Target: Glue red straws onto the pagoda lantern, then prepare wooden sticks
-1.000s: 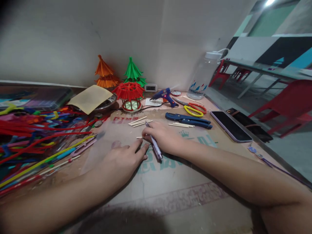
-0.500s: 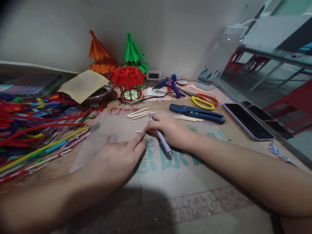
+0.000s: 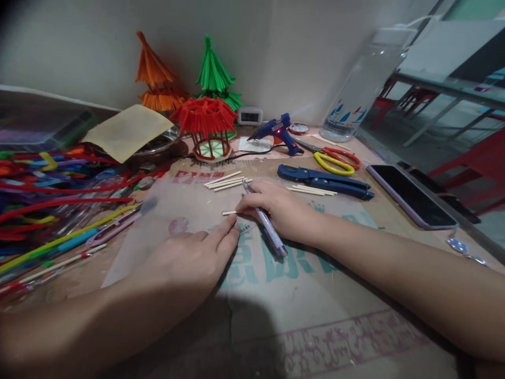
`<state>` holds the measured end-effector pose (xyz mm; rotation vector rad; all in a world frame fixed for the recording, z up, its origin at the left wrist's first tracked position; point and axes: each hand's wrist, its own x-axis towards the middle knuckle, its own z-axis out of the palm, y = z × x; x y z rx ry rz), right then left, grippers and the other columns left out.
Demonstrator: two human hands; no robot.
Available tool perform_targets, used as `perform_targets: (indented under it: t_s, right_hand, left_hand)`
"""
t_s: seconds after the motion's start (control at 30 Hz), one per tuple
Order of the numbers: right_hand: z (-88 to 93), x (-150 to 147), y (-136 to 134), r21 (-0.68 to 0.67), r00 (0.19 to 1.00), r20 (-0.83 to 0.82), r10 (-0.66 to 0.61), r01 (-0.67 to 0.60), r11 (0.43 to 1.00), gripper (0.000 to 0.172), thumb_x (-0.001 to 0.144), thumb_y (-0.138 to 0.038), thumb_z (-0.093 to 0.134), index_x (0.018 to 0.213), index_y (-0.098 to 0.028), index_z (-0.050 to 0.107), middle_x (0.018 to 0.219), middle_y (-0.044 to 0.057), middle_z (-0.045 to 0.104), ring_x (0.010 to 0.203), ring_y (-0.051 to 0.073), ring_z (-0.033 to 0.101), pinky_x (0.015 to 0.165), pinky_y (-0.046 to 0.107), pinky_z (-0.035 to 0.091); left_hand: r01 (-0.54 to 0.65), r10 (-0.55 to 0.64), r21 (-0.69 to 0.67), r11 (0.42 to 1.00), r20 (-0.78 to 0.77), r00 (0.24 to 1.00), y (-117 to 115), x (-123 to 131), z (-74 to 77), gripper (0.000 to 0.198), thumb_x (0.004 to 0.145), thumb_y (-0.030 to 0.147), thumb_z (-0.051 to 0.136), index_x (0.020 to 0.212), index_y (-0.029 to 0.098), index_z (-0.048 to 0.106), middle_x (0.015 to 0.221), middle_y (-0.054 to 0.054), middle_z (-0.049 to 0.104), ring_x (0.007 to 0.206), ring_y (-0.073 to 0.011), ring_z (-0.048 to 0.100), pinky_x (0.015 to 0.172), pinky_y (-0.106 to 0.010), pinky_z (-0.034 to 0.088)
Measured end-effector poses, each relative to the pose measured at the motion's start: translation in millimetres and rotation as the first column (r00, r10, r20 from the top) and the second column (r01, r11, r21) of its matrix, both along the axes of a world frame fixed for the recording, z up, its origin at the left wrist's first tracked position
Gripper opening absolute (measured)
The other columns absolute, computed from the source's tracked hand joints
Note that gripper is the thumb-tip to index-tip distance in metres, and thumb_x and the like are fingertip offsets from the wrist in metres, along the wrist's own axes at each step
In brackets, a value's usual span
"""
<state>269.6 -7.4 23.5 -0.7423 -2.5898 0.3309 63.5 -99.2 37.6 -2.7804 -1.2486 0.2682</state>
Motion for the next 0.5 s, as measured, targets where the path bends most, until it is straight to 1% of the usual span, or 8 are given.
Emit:
perform_targets:
  t_s: [0.13,0.23,0.37,0.43,0.5]
  right_hand:
    - [1.2,-0.1,-0.9,-0.005,1.0,0.007,-0.009,0.009,1.0,0.019,0.102,-0.027,0.057,0.098,-0.02,0.074,0.086,0.005,0.058,0.082,0.019,0.054,0.071,0.029,0.037]
    - [0.8,-0.4,-0.7,-0.01,1.0,0.013,-0.015,0.015,1.0,0.02,0.102,-0.027,0.056,0.098,-0.02,0.074,0.086,0.005,0.058,0.081,0.019,0.053,0.071,0.03,0.037]
    - [-2.1,-1.1,0.1,-0.002,0.999,0.002,-0.032,0.032,0.999,0.021,0.102,-0.029,0.055,0.097,-0.021,0.075,0.086,0.005,0.059,0.08,0.02,0.054,0.07,0.03,0.038]
    - [-3.2,-1.7,0.2,0.009,0.999,-0.006,-0.042,0.042,0.999,0.021,0.101,-0.029,0.056,0.098,-0.021,0.075,0.086,0.005,0.06,0.081,0.02,0.054,0.07,0.031,0.039]
    - [-3.0,-2.1,0.0,0.018,0.999,-0.004,-0.049,0.049,0.999,0.022,0.101,-0.028,0.055,0.099,-0.021,0.076,0.086,0.006,0.06,0.081,0.02,0.055,0.07,0.031,0.039]
  left_hand:
    - [0.01,-0.01,0.03,0.999,-0.018,1.0,-2.3,-1.8,-2.6,0.061,0.091,0.009,0.04,0.151,0.011,0.049,0.151,-0.027,0.052,0.079,-0.027,0.076,0.056,-0.031,0.055]
    - [0.009,-0.008,0.054,0.998,-0.018,1.0,-3.7,-1.3,-1.4,0.062,0.091,0.007,0.038,0.152,0.011,0.048,0.15,-0.026,0.053,0.079,-0.0265,0.076,0.057,-0.031,0.055]
    - [0.01,-0.01,0.009,1.0,-0.021,1.0,-2.2,0.2,1.3,0.057,0.092,0.009,0.042,0.147,0.009,0.053,0.151,-0.028,0.05,0.079,-0.0282,0.077,0.054,-0.033,0.057]
    - [-0.008,0.008,0.005,1.0,-0.002,1.0,-0.9,0.5,0.8,0.055,0.091,0.01,0.043,0.145,0.012,0.055,0.153,-0.027,0.049,0.076,-0.0272,0.076,0.054,-0.034,0.057]
    - [-0.031,0.031,-0.01,0.999,-0.017,0.999,0.1,0.7,-0.1,0.054,0.091,0.009,0.045,0.143,0.015,0.057,0.156,-0.025,0.047,0.074,-0.0247,0.076,0.055,-0.032,0.058]
